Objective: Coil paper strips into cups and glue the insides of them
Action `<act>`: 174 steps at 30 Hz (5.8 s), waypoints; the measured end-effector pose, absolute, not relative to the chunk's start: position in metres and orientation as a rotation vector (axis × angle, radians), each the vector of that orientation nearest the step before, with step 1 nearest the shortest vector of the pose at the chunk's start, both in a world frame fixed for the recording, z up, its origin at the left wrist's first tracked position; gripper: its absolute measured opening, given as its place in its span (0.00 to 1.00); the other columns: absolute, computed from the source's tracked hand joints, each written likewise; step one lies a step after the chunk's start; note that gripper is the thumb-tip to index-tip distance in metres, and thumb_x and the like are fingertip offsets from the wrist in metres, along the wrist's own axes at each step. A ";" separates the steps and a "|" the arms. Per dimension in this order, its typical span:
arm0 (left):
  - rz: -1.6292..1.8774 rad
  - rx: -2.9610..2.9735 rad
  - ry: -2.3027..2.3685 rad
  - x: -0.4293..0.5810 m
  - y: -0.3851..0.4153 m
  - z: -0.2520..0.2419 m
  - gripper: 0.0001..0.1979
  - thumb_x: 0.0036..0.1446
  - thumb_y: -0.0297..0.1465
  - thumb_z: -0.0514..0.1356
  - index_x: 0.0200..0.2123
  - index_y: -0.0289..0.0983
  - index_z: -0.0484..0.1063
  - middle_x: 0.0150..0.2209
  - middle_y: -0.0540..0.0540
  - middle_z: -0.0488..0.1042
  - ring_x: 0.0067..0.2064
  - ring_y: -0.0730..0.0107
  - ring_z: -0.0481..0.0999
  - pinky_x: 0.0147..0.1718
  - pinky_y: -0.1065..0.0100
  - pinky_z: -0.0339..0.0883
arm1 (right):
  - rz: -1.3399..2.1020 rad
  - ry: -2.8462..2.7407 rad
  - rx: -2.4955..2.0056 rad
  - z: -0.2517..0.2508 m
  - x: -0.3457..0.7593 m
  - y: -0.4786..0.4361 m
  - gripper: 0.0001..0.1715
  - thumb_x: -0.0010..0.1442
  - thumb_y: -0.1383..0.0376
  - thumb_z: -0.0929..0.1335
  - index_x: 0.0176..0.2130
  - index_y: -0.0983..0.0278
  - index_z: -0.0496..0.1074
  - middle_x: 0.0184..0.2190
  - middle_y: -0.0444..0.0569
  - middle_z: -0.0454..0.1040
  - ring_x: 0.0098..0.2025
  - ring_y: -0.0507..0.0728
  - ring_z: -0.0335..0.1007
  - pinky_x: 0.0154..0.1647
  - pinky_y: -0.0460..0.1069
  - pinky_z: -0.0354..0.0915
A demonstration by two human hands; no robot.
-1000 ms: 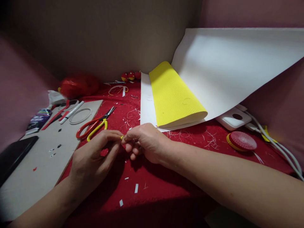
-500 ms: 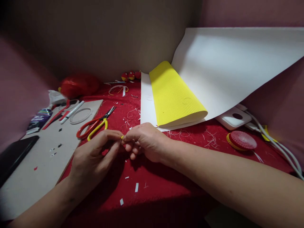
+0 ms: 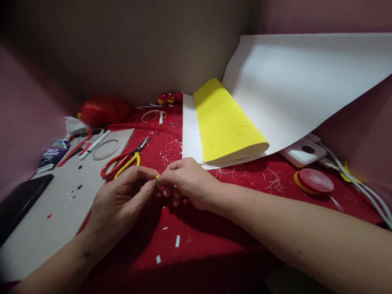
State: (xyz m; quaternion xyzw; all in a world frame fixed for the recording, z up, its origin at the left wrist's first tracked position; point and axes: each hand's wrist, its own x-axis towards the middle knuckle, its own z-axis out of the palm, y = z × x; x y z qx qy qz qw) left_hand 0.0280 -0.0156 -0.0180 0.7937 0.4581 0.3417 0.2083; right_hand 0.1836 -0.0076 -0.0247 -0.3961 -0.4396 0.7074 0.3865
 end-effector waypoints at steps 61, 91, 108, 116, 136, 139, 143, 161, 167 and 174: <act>0.922 2.133 1.258 0.028 -0.018 -0.015 0.03 0.55 0.27 0.55 0.31 0.36 0.69 0.26 0.50 0.74 0.26 0.74 0.75 0.28 0.72 0.68 | 1.813 -1.142 -0.943 -0.028 0.183 -0.006 0.06 0.45 0.71 0.63 0.19 0.66 0.66 0.13 0.41 0.67 0.11 0.47 0.59 0.11 0.42 0.52; 0.900 1.769 1.227 0.033 -0.018 -0.007 0.03 0.55 0.27 0.56 0.30 0.34 0.68 0.22 0.51 0.73 0.22 0.77 0.73 0.20 0.77 0.66 | 1.794 -1.131 -0.940 -0.025 0.182 -0.008 0.07 0.46 0.72 0.62 0.20 0.67 0.67 0.15 0.43 0.68 0.12 0.46 0.59 0.11 0.41 0.52; 0.809 1.242 1.071 0.022 -0.005 -0.010 0.06 0.53 0.32 0.60 0.31 0.35 0.69 0.22 0.50 0.71 0.20 0.77 0.69 0.17 0.75 0.62 | 1.720 -1.144 -0.848 -0.029 0.182 -0.009 0.06 0.51 0.70 0.64 0.24 0.65 0.67 0.19 0.42 0.69 0.17 0.47 0.64 0.17 0.42 0.58; 0.837 1.132 1.029 0.023 -0.002 -0.012 0.05 0.53 0.31 0.60 0.31 0.35 0.67 0.20 0.51 0.69 0.19 0.78 0.66 0.18 0.77 0.60 | 1.694 -1.185 -0.890 -0.028 0.183 -0.010 0.05 0.50 0.70 0.64 0.24 0.66 0.68 0.19 0.42 0.69 0.17 0.47 0.63 0.18 0.42 0.58; 0.855 1.205 1.091 0.024 -0.008 -0.007 0.08 0.52 0.35 0.61 0.31 0.36 0.67 0.18 0.52 0.69 0.15 0.80 0.63 0.13 0.77 0.56 | 0.768 -1.670 -0.921 -0.027 0.182 -0.010 0.07 0.53 0.76 0.65 0.30 0.64 0.69 0.26 0.41 0.68 0.28 0.48 0.64 0.32 0.44 0.62; 0.852 1.198 1.093 0.025 -0.007 -0.007 0.08 0.51 0.35 0.61 0.31 0.36 0.67 0.18 0.53 0.69 0.15 0.80 0.62 0.13 0.77 0.56 | 0.745 -1.709 -0.922 -0.028 0.183 -0.010 0.07 0.54 0.76 0.65 0.30 0.64 0.68 0.27 0.42 0.69 0.30 0.49 0.65 0.33 0.45 0.63; 0.844 1.210 1.099 0.025 -0.008 -0.006 0.08 0.52 0.35 0.60 0.31 0.36 0.67 0.18 0.52 0.69 0.15 0.80 0.62 0.13 0.78 0.56 | 0.773 -1.716 -0.933 -0.027 0.182 -0.011 0.07 0.55 0.75 0.65 0.31 0.63 0.67 0.27 0.42 0.69 0.30 0.49 0.65 0.34 0.45 0.63; 0.855 1.373 1.173 0.026 -0.009 -0.007 0.08 0.53 0.36 0.60 0.31 0.37 0.68 0.20 0.53 0.69 0.18 0.81 0.64 0.17 0.78 0.57 | 1.350 -1.349 -0.883 -0.024 0.180 -0.011 0.09 0.53 0.65 0.68 0.32 0.63 0.61 0.26 0.40 0.65 0.24 0.47 0.62 0.23 0.44 0.61; 0.853 1.427 1.243 0.027 -0.014 -0.005 0.09 0.52 0.37 0.59 0.32 0.38 0.68 0.19 0.52 0.69 0.17 0.79 0.63 0.15 0.77 0.57 | 1.484 -1.236 -0.884 -0.023 0.182 -0.009 0.10 0.49 0.65 0.69 0.31 0.63 0.62 0.23 0.38 0.65 0.20 0.46 0.62 0.21 0.44 0.60; 0.936 1.510 1.294 0.034 -0.020 0.004 0.04 0.50 0.31 0.61 0.29 0.37 0.71 0.20 0.51 0.70 0.20 0.78 0.65 0.18 0.79 0.58 | 1.558 -1.220 -0.903 -0.022 0.182 -0.008 0.08 0.48 0.67 0.69 0.29 0.64 0.64 0.21 0.37 0.65 0.17 0.46 0.61 0.19 0.44 0.60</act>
